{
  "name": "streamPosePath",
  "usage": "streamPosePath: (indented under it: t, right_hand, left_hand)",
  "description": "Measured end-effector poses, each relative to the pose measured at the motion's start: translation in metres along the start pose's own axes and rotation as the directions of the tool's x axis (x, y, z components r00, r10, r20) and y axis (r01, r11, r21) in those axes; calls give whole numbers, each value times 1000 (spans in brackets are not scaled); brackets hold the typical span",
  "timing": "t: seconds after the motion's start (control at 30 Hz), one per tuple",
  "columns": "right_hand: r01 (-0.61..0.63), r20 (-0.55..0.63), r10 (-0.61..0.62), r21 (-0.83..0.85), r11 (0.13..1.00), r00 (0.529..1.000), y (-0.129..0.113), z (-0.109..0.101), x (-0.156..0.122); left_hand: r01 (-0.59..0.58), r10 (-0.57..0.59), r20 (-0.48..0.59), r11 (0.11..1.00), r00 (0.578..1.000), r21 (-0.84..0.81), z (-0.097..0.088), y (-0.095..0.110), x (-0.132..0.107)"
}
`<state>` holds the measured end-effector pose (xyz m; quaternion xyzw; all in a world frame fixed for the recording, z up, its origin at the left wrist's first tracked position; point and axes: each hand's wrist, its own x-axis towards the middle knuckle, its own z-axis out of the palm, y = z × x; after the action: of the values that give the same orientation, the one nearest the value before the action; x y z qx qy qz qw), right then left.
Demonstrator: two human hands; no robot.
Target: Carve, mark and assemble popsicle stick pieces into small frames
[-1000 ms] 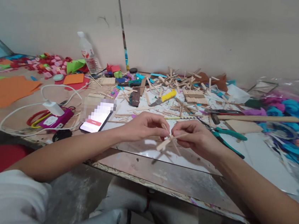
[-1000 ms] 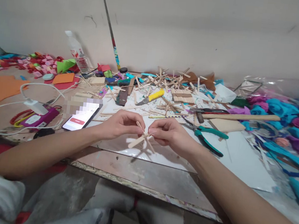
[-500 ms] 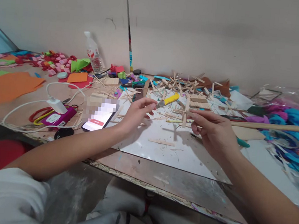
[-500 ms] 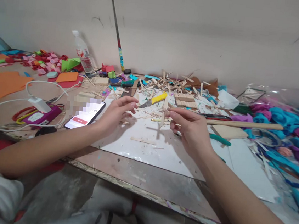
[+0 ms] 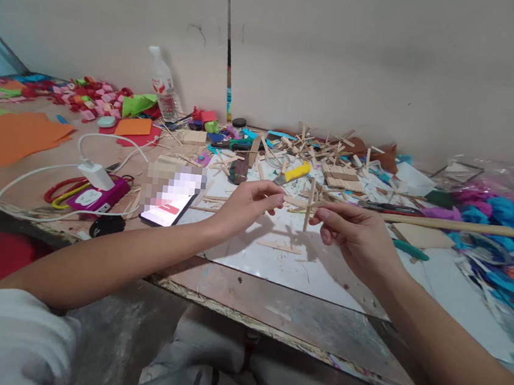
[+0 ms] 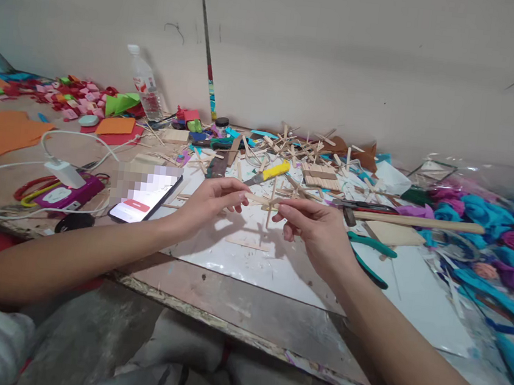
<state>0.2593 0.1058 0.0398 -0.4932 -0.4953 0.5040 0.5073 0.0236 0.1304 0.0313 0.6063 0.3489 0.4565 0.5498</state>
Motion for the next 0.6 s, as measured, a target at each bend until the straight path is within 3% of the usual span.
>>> streamPosePath:
  t: [0.13,0.27,0.43,0.6]
  right_hand:
    - [-9,34,9,-3,1000,999,2,0,-1]
    - [-15,64,15,2,1000,998,4,-1,-2]
    - [15,2,-15,-61,998,1000,3,-1,-3]
    - [-26,-66,20,-87,996,998,1,1,-3]
  left_hand:
    - [-20,18,63,999,998,31,2,2,-1]
    - [-24,23,18,996,1000,86,5,3,-1]
    - [-5,8,-29,994,1000,113,4,4,-1]
    - [7,-7,13,999,1000,46,3,1,2]
